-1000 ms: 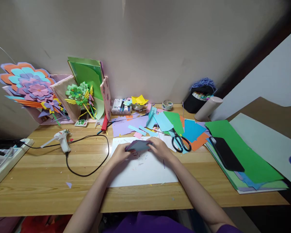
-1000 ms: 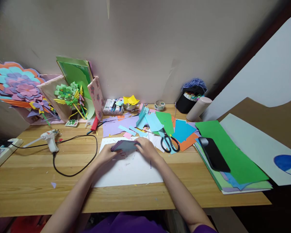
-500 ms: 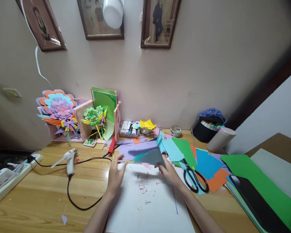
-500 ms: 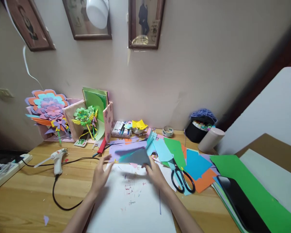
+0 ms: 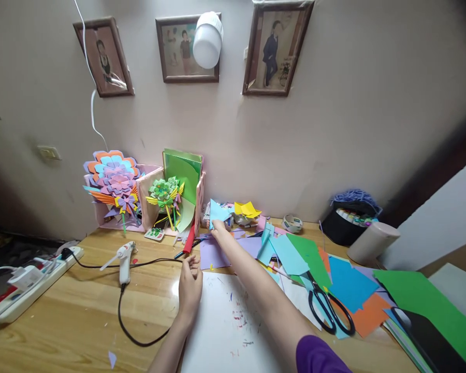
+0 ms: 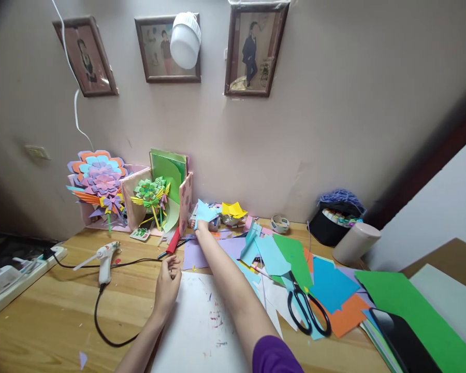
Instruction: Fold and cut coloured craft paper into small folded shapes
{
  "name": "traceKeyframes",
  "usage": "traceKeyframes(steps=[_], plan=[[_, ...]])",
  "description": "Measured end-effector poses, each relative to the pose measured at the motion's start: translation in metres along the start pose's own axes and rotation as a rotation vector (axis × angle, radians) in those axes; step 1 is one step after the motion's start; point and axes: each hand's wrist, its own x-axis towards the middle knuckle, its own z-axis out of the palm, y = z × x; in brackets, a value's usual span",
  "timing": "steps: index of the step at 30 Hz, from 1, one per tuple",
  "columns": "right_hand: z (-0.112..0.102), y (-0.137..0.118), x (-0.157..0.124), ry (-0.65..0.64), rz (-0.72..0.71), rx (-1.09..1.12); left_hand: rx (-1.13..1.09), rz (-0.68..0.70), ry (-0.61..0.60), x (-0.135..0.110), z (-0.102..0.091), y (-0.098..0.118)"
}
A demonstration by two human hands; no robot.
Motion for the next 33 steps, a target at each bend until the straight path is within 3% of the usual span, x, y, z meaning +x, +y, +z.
traceKeyframes(steps=[4,8,15,18,20,21,22,24,26,27,29,31,33], plan=[[0.012,0.003,0.011,-0.048,0.271,-0.031,-0.011,0.006,-0.019,0.000,-0.001,0.005],[0.000,-0.005,0.016,-0.113,0.452,-0.059,-0.035,0.000,-0.035,-0.001,0.000,0.008],[-0.034,-0.021,-0.011,-0.180,0.548,-0.134,0.040,0.003,-0.105,0.003,0.003,0.003],[-0.070,-0.030,-0.051,-0.222,0.527,-0.182,0.096,0.033,-0.185,-0.001,0.004,0.005],[-0.110,-0.037,-0.088,-0.229,0.466,-0.231,0.118,0.095,-0.252,-0.004,0.006,0.010],[-0.135,-0.041,-0.108,-0.176,0.314,-0.371,0.125,0.138,-0.284,-0.006,0.009,0.013],[-0.161,-0.044,-0.127,-0.017,0.140,-0.516,0.132,0.186,-0.320,-0.006,0.014,0.018],[-0.212,-0.049,-0.158,0.170,0.029,-0.579,0.153,0.289,-0.395,-0.005,0.035,0.030],[-0.252,-0.048,-0.177,0.345,-0.037,-0.624,0.197,0.391,-0.451,0.000,0.070,0.045],[-0.266,-0.045,-0.182,0.510,-0.093,-0.692,0.226,0.413,-0.475,0.004,0.091,0.052],[-0.280,-0.036,-0.183,0.639,-0.136,-0.745,0.270,0.412,-0.499,0.010,0.133,0.065],[-0.283,-0.027,-0.180,0.646,-0.142,-0.736,0.276,0.383,-0.506,0.014,0.169,0.075],[-0.281,-0.021,-0.179,0.620,-0.148,-0.688,0.265,0.353,-0.512,0.014,0.190,0.081]])
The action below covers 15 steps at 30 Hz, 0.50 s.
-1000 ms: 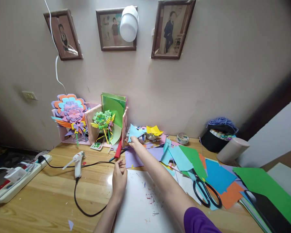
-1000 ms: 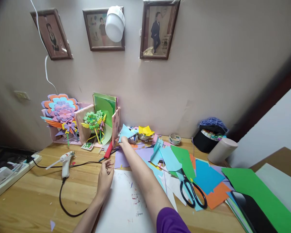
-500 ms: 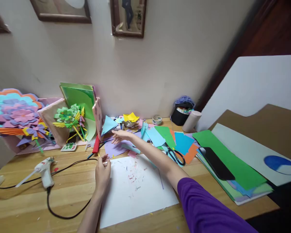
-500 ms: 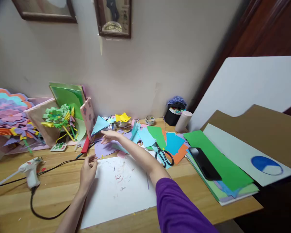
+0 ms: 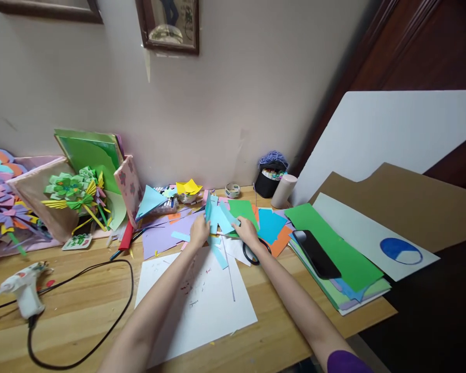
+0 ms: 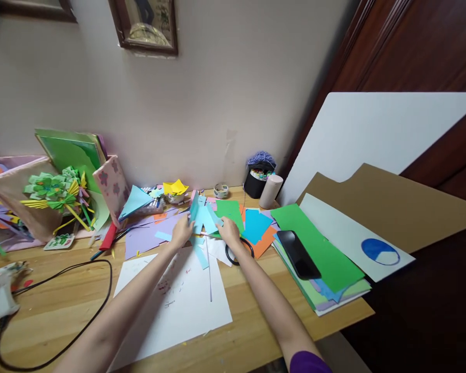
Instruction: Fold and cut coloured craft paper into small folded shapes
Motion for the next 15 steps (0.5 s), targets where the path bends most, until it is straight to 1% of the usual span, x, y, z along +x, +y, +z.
traceKeyframes(steps=[1,3,6,8,10,11,13,14,15], plan=[[0.000,0.000,-0.001,-0.009,0.001,0.035,-0.009,-0.001,0.003,0.002,0.005,0.004],[-0.002,0.000,-0.005,-0.046,0.006,0.118,-0.029,0.020,0.020,-0.003,0.008,0.014],[-0.005,-0.001,-0.012,-0.143,0.020,0.269,-0.073,0.078,0.038,-0.022,0.010,0.033],[-0.004,-0.001,-0.017,-0.187,0.068,0.437,-0.098,0.152,0.006,-0.034,0.011,0.046],[-0.005,0.000,-0.019,-0.177,0.126,0.571,-0.100,0.228,-0.063,-0.040,0.010,0.053],[-0.008,0.002,-0.018,-0.150,0.147,0.601,-0.094,0.260,-0.101,-0.040,0.008,0.052],[-0.018,0.006,-0.013,-0.073,0.160,0.596,-0.045,0.271,-0.142,-0.036,-0.003,0.040],[-0.025,0.009,-0.008,-0.026,0.166,0.600,0.006,0.251,-0.144,-0.032,-0.010,0.030],[-0.032,0.011,-0.002,0.022,0.173,0.603,0.087,0.183,-0.109,-0.027,-0.019,0.017]])
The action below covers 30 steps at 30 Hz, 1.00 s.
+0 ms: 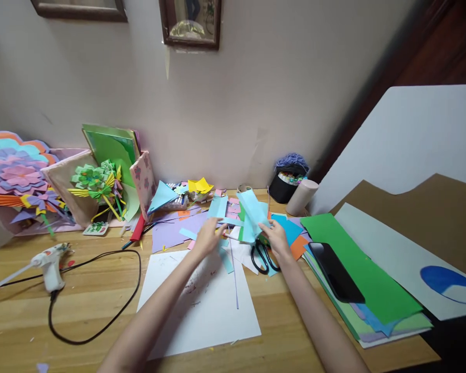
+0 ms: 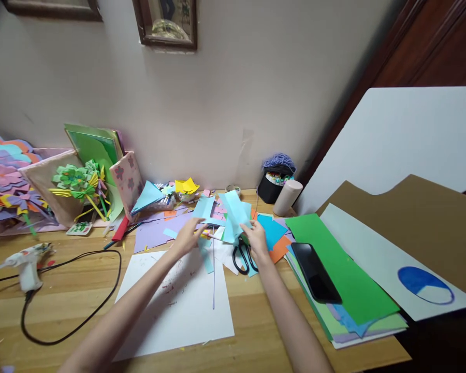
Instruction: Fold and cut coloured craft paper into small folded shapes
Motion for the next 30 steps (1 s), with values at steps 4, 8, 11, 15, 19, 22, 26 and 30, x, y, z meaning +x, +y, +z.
traceKeyframes(steps=[4,8,11,15,19,22,26,30], plan=[[-0.015,-0.010,0.026,0.055,0.001,-0.023,0.332,-0.276,-0.065,0.004,-0.025,-0.054],[-0.010,-0.009,0.036,0.014,0.015,-0.109,0.350,-0.201,-0.171,0.002,-0.025,-0.066],[-0.014,0.000,0.021,0.042,-0.118,-0.442,0.337,-0.079,-0.178,-0.002,-0.020,-0.058],[-0.031,0.016,-0.015,-0.012,-0.235,-1.133,0.358,0.016,-0.166,-0.006,-0.018,-0.050],[-0.032,0.029,-0.039,-0.061,-0.328,-1.410,0.364,0.000,-0.078,0.002,-0.019,-0.038],[-0.026,0.032,-0.042,0.006,-0.418,-1.475,0.347,0.055,0.003,0.019,-0.017,-0.015],[-0.023,0.028,-0.041,0.045,-0.546,-1.437,0.296,0.222,0.044,0.057,0.003,0.030],[-0.032,0.016,-0.051,0.001,-0.606,-1.338,0.242,0.410,-0.008,0.097,0.036,0.067]])
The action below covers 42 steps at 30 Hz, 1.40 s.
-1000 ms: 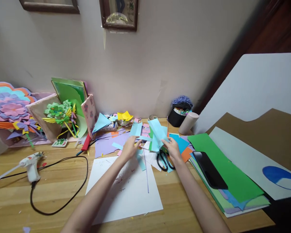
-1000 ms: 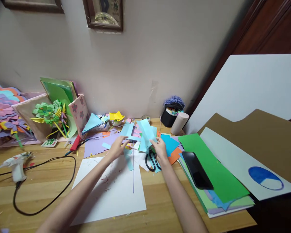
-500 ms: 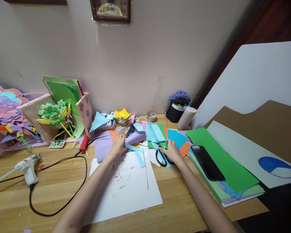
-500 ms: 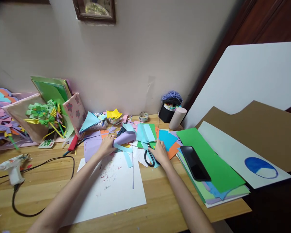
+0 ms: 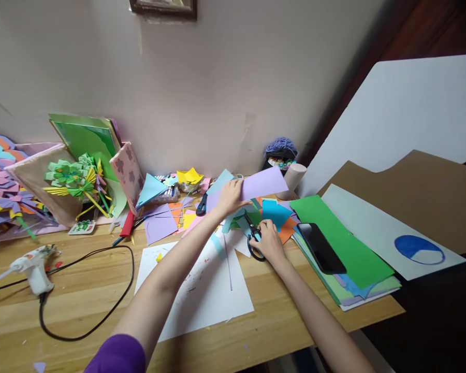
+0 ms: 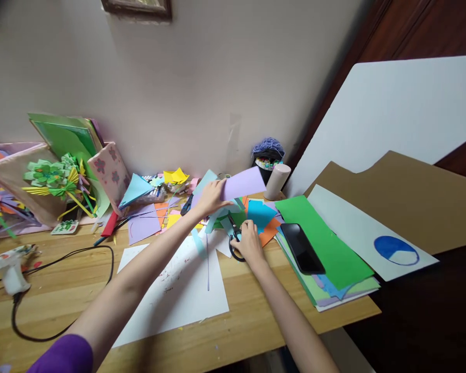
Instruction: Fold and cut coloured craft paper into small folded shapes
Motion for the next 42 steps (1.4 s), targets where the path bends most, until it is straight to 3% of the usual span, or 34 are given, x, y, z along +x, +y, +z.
traceKeyframes(steps=[3,6,7,9,10,14,18,23,28,33,37,40,42], plan=[[-0.017,0.002,-0.011,-0.009,-0.077,0.087,-0.028,0.129,-0.011,0.012,0.005,0.004],[-0.032,0.004,-0.025,-0.062,-0.177,0.184,-0.012,0.038,0.052,-0.014,-0.007,-0.010],[-0.035,0.003,-0.029,-0.083,-0.189,0.211,0.025,-0.014,0.009,-0.029,-0.012,-0.018],[-0.037,0.000,-0.035,-0.124,-0.185,0.251,0.158,-0.037,-0.224,-0.061,-0.018,-0.035],[-0.036,-0.002,-0.036,-0.142,-0.176,0.263,0.176,-0.027,-0.283,-0.076,-0.019,-0.042],[-0.022,-0.011,-0.034,-0.197,-0.098,0.264,0.239,-0.012,-0.368,-0.107,-0.007,-0.053],[-0.005,-0.010,-0.031,-0.169,0.030,0.233,0.284,0.048,-0.417,-0.099,0.003,-0.047],[0.005,-0.002,-0.030,-0.139,0.103,0.169,0.297,0.108,-0.488,-0.089,-0.005,-0.052],[0.010,-0.001,-0.031,-0.148,0.127,0.076,0.316,0.026,-0.528,-0.092,-0.011,-0.054],[0.012,0.001,-0.032,-0.052,0.124,-0.048,0.319,-0.096,-0.520,-0.094,0.000,-0.040],[0.016,0.004,-0.031,-0.062,0.121,-0.144,0.278,-0.151,-0.550,-0.087,0.004,-0.030],[0.018,0.008,-0.029,-0.093,0.114,-0.216,0.240,-0.176,-0.584,-0.086,-0.012,-0.028],[0.014,0.009,-0.026,-0.125,0.097,-0.263,0.218,-0.205,-0.609,-0.091,-0.035,-0.030]])
